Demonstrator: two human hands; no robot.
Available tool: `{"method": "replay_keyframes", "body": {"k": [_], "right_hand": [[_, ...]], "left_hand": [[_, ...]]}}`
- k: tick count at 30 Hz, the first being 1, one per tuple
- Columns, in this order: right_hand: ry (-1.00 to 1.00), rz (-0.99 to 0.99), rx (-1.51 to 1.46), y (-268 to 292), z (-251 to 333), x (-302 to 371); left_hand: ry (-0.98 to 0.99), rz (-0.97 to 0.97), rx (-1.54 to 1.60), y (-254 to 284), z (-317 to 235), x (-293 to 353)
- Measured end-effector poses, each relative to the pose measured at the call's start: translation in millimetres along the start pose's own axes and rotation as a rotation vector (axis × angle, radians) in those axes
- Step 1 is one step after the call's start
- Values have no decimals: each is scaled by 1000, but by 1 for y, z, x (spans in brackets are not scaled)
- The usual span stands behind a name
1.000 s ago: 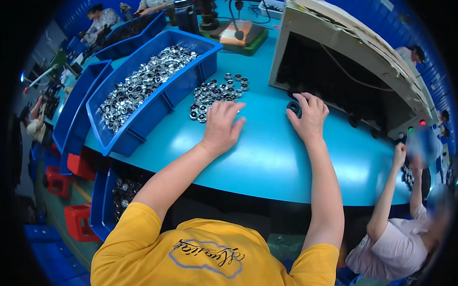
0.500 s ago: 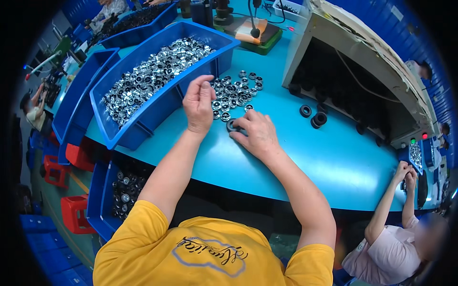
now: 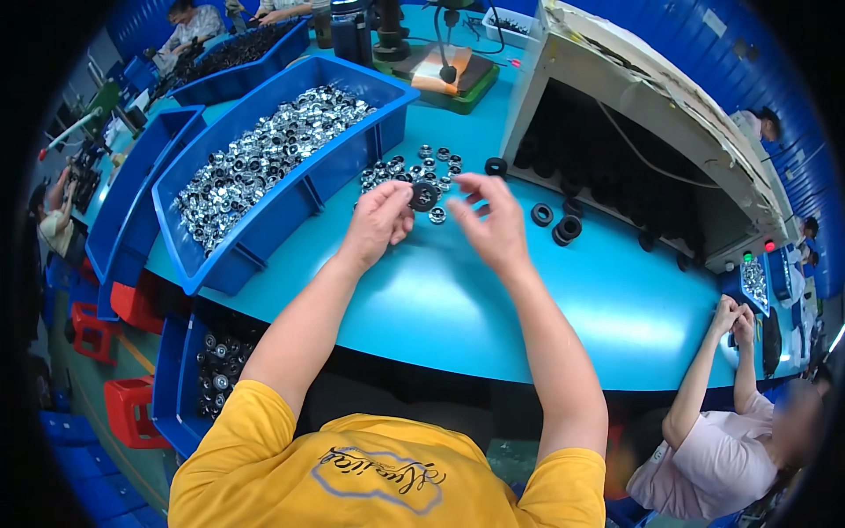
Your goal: Manually assemble metal bearings into small plastic wheel components on an industrial production line.
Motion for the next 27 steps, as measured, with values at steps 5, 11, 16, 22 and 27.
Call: {"method": "replay_keyframes", "body": {"k": [5, 11, 16, 22, 27], "right_hand": [[189, 4, 736, 3, -65, -43], [129, 70, 784, -7, -85, -50], [204, -66, 785, 40, -75, -38], [-62, -144, 323, 50, -27, -27], [-491, 239, -347, 0, 7, -8]], "left_hand": [[36, 115, 156, -3, -1, -4], [83, 189, 344, 0, -1, -3], [117, 267, 416, -1, -1, -5], [133, 347, 390, -4, 5, -5], [130, 321, 365, 1, 13, -8]]}}
Point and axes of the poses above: each hand's wrist, its own x-axis away from the middle knuckle, its own y-axis out of the back of the hand, z = x × y, the point moved 1 cm from there along -x, towards the middle knuckle, and after that the axes turned 5 degrees about -z, right-handed, at the moved point
